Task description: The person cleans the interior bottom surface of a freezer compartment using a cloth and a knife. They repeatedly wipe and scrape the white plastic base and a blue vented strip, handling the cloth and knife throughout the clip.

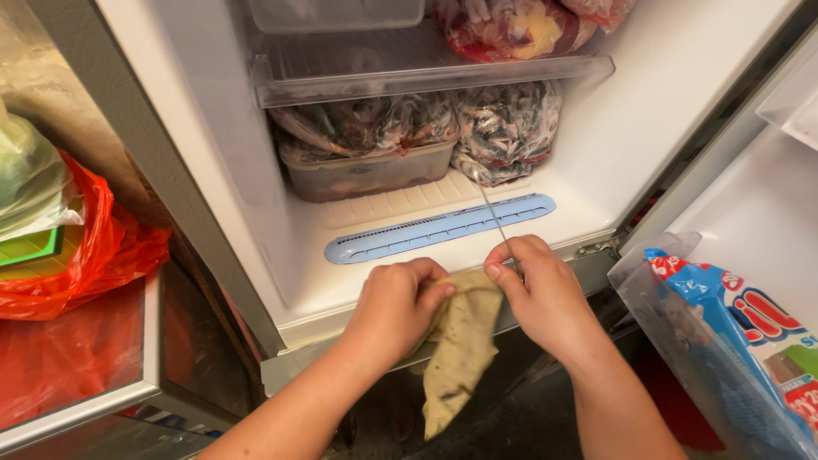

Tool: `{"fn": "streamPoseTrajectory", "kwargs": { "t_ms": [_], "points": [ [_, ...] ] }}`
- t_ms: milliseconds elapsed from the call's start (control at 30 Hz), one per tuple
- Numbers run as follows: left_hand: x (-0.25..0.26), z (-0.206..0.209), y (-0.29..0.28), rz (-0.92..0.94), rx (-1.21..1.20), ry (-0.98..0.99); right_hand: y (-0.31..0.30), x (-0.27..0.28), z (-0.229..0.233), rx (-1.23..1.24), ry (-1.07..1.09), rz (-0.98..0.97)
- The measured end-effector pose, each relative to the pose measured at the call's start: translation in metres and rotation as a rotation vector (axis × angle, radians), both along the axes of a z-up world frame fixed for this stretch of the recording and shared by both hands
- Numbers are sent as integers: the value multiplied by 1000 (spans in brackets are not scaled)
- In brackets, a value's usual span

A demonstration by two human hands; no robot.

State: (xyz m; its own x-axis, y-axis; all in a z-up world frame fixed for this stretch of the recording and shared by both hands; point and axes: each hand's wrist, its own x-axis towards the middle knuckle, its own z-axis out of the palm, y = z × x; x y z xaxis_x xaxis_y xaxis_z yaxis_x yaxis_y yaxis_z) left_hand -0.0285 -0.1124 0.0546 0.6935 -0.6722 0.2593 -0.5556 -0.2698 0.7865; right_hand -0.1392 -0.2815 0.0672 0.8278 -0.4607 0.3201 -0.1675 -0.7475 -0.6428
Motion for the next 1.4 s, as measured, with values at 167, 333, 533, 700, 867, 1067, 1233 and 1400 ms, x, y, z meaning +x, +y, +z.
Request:
{"fn": "streamPoseTrajectory", "kwargs": {
  "t_ms": [167,333,533,700,867,1067,1233,1400],
  "points": [
    [27,-9,-18,200,80,-90,12,-18,-1,146,104,-89],
    [47,-9,-37,269,140,-220,28,-32,8,130,386,-191],
    [58,-5,-52,273,80,-369,40,-20,2,-183,476,-94],
    [47,-14,-51,229,98,-492,37,3,-20,-389,499,-208],
    [24,-32,-40,113,170,-671,34,11,-30,-464,512,-283],
    [14,-42,-39,70,159,-764,38,23,-31,-499,580,-311],
    [12,-48,-38,27,213,-683,43,23,-39,-539,626,-295],
    [9,-50,-35,44,111,-729,47,26,-38,-582,600,-312]
  ]
}}
